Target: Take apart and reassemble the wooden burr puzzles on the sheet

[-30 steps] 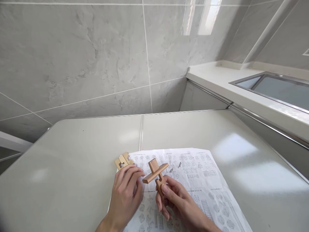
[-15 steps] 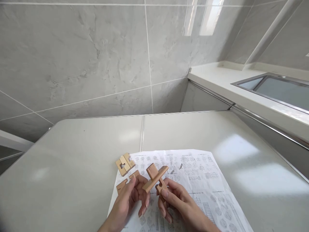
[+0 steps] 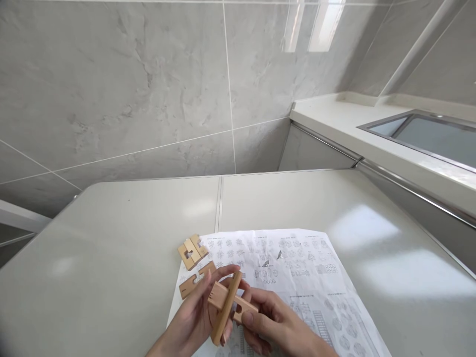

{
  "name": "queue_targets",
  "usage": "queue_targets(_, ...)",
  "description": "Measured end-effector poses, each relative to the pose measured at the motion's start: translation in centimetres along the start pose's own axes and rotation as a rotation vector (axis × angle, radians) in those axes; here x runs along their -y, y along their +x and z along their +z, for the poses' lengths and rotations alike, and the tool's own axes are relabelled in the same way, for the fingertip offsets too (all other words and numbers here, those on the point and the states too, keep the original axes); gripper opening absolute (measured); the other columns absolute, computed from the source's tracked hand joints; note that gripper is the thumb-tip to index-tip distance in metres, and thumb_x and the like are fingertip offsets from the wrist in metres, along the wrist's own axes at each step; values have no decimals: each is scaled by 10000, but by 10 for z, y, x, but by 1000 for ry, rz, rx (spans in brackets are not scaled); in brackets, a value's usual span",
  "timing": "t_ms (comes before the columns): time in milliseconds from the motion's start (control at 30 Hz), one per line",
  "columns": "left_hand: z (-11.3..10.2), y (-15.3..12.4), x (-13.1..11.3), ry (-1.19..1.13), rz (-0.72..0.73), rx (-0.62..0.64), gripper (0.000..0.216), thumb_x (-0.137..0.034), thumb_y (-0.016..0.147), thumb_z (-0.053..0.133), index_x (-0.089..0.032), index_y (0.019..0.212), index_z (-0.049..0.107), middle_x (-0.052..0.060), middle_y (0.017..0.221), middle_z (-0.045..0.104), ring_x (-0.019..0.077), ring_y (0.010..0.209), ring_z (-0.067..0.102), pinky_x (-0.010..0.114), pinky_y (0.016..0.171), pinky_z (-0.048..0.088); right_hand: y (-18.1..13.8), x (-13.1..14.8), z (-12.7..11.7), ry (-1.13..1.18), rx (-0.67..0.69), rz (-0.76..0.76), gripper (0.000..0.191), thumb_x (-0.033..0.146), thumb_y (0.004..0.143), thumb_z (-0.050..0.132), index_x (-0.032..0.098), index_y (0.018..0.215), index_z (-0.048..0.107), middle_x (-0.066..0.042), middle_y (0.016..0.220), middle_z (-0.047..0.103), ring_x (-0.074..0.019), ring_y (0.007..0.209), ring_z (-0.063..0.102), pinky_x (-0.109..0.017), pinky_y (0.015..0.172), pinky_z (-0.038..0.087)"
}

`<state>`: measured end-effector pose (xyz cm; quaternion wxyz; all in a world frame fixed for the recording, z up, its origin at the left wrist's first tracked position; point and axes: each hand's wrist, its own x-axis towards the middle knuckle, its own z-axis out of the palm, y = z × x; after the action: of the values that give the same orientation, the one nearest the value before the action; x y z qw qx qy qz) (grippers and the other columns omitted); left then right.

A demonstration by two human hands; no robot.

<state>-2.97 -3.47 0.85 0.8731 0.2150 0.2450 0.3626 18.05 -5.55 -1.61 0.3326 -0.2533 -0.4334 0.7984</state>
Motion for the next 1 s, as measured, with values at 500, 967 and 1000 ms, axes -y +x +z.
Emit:
queue_targets(500, -16, -2, 1, 7, 30, -86, 434, -512, 970, 812, -280, 1327, 728, 1, 1122, 705, 76, 494, 733, 170, 424, 555, -3, 2, -5, -59, -28, 52, 458, 641, 1053, 664, 220, 901, 564, 73, 593, 516, -93, 492, 363, -237, 526, 310)
queue_targets(967, -11, -2, 0, 28, 91, -134, 444, -446, 916, 885, -259, 1295, 748, -7, 1078, 713, 60, 438, 701, 157, 404, 560, -2, 6, -4, -77, -57, 59, 498, 684, 1019, 681, 228, 878, 536, 88, 560, 475, -84, 476, 326, -234, 504, 289)
queue_targets(1000, -11, -2, 0, 29, 93, -133, 445, -445, 918, 884, -257, 1298, 748, -4, 1081, 715, 60, 439, 700, 159, 406, 563, -2, 7, -4, -81, -60, 57, 500, 686, 1017, 681, 229, 877, 535, 87, 561, 476, -85, 477, 328, -235, 504, 288)
